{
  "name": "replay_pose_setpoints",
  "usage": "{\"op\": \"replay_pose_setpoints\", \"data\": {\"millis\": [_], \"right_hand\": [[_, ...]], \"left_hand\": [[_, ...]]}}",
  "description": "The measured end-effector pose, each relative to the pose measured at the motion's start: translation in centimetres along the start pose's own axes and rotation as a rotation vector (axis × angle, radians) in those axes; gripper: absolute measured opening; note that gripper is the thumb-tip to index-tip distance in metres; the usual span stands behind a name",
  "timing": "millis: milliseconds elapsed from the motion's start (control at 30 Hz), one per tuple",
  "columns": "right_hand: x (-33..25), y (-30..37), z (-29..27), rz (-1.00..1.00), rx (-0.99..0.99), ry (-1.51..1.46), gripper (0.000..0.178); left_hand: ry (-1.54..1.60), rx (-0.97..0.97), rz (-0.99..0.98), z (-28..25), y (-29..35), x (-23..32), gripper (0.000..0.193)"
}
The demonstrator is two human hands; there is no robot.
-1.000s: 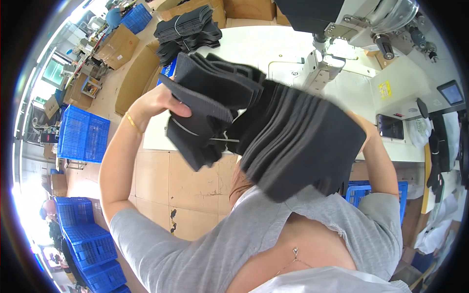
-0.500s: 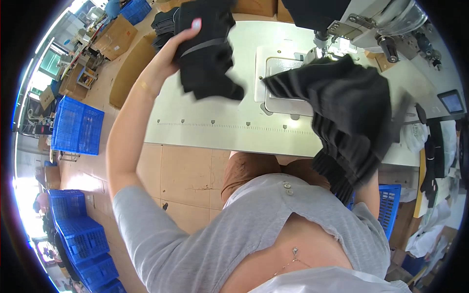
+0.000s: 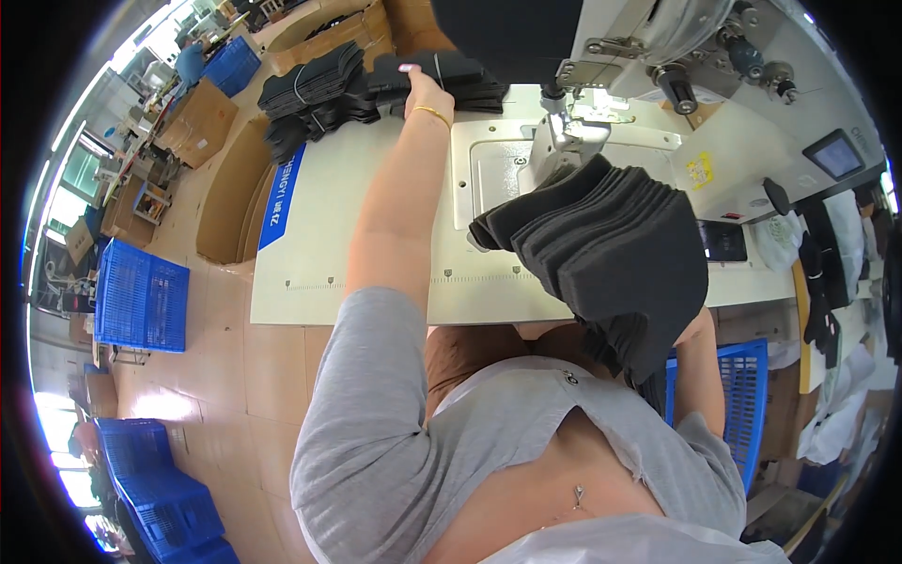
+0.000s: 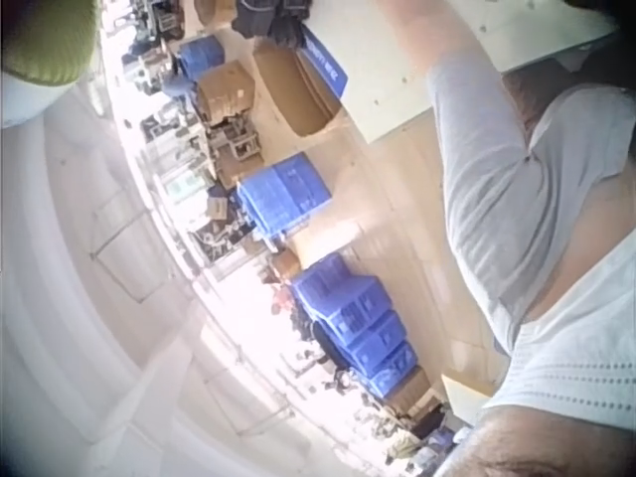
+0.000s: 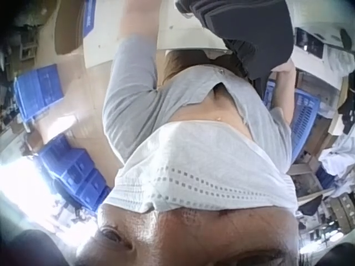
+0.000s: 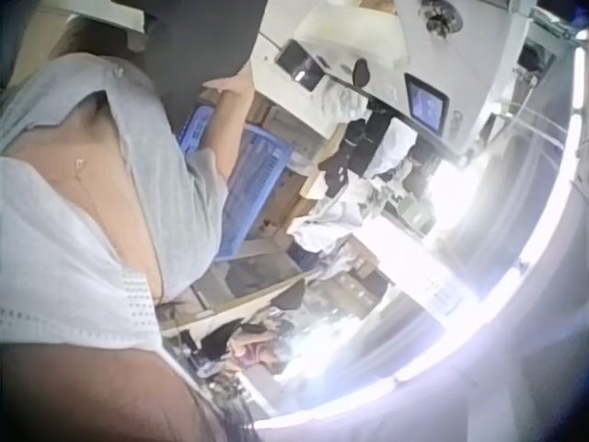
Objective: Processing and stacking shoe upper components using a sewing machine and manual sorting.
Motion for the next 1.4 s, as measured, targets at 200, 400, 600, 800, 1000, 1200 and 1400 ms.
{"op": "replay_pose_setpoints", "data": {"millis": [200,400,600,800,1000,1200,1400], "right_hand": [[-5.2,-2.7,5.1,0.244,0.041,-0.067,0.115],[-9.8,-9.5,8.0,0.251,-0.133,0.536,0.113],[-11.3,-17.9,13.7,-0.067,-0.301,1.012,0.098],[-9.3,-19.2,14.9,-0.093,-0.092,1.345,0.091],[-9.0,-18.0,21.8,-0.356,0.420,1.819,0.080],[-2.6,-16.5,30.4,-0.577,0.049,1.689,0.052],[-4.5,-17.4,25.1,-0.577,0.031,0.797,0.085]], "left_hand": [[0.104,-0.397,0.183,-4.5,-1.7,1.4,0.076],[-0.229,-0.878,0.708,-13.4,8.7,3.7,0.067],[-0.278,-1.319,-0.246,-24.9,13.5,5.8,0.098],[-0.590,-1.189,0.548,-29.9,10.3,7.3,0.099],[-0.742,-0.789,0.655,-32.8,18.3,5.3,0.066],[-0.343,-0.726,-0.080,-33.2,18.1,4.9,0.043],[-0.909,-0.881,0.524,-31.4,17.6,8.1,0.065]]}}
Point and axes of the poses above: each hand's wrist, its own y-axis away from the middle knuckle, its own z-axis out of the palm, x = y × z, the point moved 2 cm from there along -y, towards the middle knuckle, and after that the axes turned 9 degrees about z, right-handed, at the moved point
